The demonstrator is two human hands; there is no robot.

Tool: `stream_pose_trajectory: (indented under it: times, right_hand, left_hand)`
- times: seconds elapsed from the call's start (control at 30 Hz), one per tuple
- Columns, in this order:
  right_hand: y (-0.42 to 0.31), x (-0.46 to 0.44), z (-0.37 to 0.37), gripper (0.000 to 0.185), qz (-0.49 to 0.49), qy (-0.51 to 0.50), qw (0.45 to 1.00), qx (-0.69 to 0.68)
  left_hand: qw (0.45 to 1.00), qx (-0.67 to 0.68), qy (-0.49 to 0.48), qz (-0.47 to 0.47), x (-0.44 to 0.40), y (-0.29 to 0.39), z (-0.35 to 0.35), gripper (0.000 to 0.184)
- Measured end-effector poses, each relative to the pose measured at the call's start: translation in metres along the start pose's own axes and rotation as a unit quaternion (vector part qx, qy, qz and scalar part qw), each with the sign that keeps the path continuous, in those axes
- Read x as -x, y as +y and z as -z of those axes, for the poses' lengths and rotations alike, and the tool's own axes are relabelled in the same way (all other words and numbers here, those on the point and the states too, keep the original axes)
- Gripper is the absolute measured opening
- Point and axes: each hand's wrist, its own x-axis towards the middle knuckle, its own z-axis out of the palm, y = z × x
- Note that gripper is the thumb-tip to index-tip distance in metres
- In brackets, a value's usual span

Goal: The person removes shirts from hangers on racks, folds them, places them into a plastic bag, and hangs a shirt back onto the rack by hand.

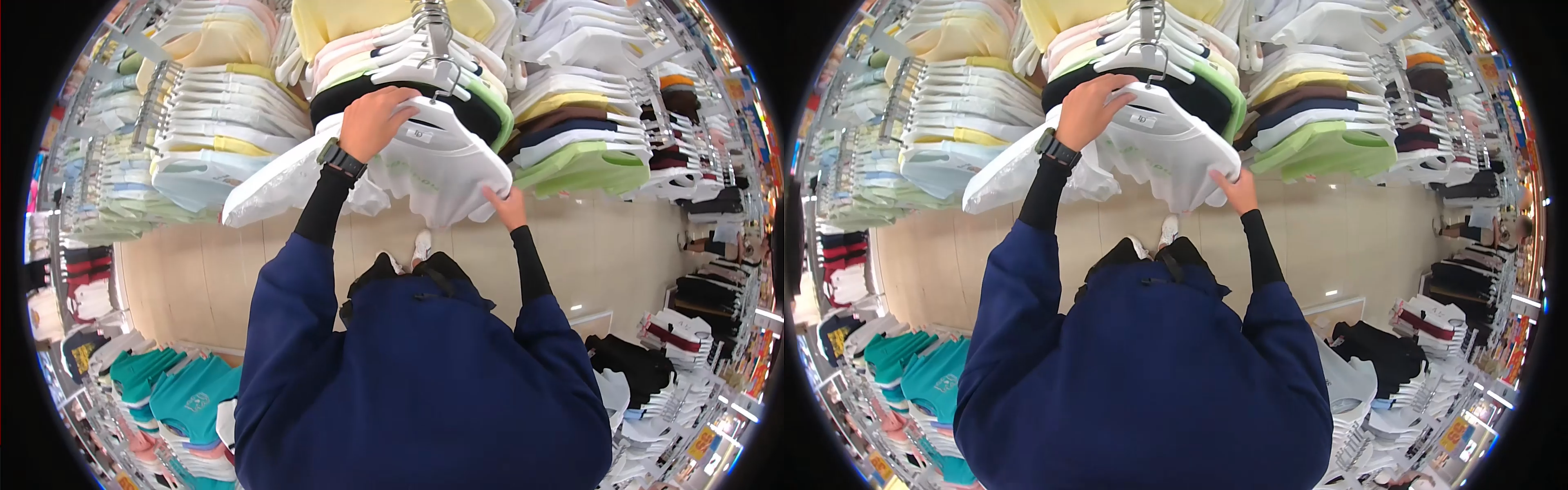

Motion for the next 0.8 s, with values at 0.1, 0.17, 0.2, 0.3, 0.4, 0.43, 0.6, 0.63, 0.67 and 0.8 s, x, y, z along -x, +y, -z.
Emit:
stream_pose_trajectory:
  times: [0.1,0.17,0.2,0.3,0.4,0.43,0.6,0.63,0.67,0.8]
  right_hand:
    - [0.067,-0.01,-0.029,0.048,-0.019,-0.035,0.999,-0.015]
    - [0.125,-0.015,-0.06,0.051,-0.05,-0.032,0.998,0.016]
    - [0.151,-0.012,-0.079,0.053,-0.083,-0.031,0.995,0.04]
    - [0.19,0.006,-0.123,0.056,-0.114,-0.025,0.992,0.038]
    - [0.175,0.021,-0.14,0.055,-0.085,-0.043,0.995,0.017]
    - [0.154,0.024,-0.142,0.054,-0.065,-0.044,0.997,0.018]
    - [-0.007,0.017,-0.108,0.043,-0.053,-0.107,0.992,-0.035]
    - [-0.029,0.015,-0.103,0.039,-0.072,-0.094,0.984,-0.133]
    - [-0.048,0.012,-0.103,0.035,-0.089,-0.081,0.966,-0.228]
    - [-0.114,0.002,-0.104,0.024,-0.152,-0.097,0.866,-0.467]
  left_hand:
    - [1.0,-0.019,0.001,0.004,0.002,-0.002,-0.003,0.024]
    - [1.0,-0.027,0.009,-0.001,0.003,-0.004,-0.006,0.024]
    - [0.999,-0.034,0.011,0.003,0.003,-0.005,-0.008,0.024]
    - [0.998,-0.054,0.002,0.029,0.001,-0.003,-0.004,0.025]
    - [0.998,-0.049,0.027,0.025,0.004,-0.004,-0.005,0.025]
    - [0.997,-0.054,0.034,0.031,0.009,-0.004,-0.003,0.026]
    - [0.986,0.015,0.036,0.161,0.095,0.012,0.017,0.038]
    - [0.986,0.036,-0.003,0.161,0.116,0.012,0.01,0.04]
    - [0.984,0.056,-0.04,0.162,0.136,0.009,0.0,0.043]
    - [0.946,0.227,-0.172,0.159,0.178,0.011,-0.053,0.043]
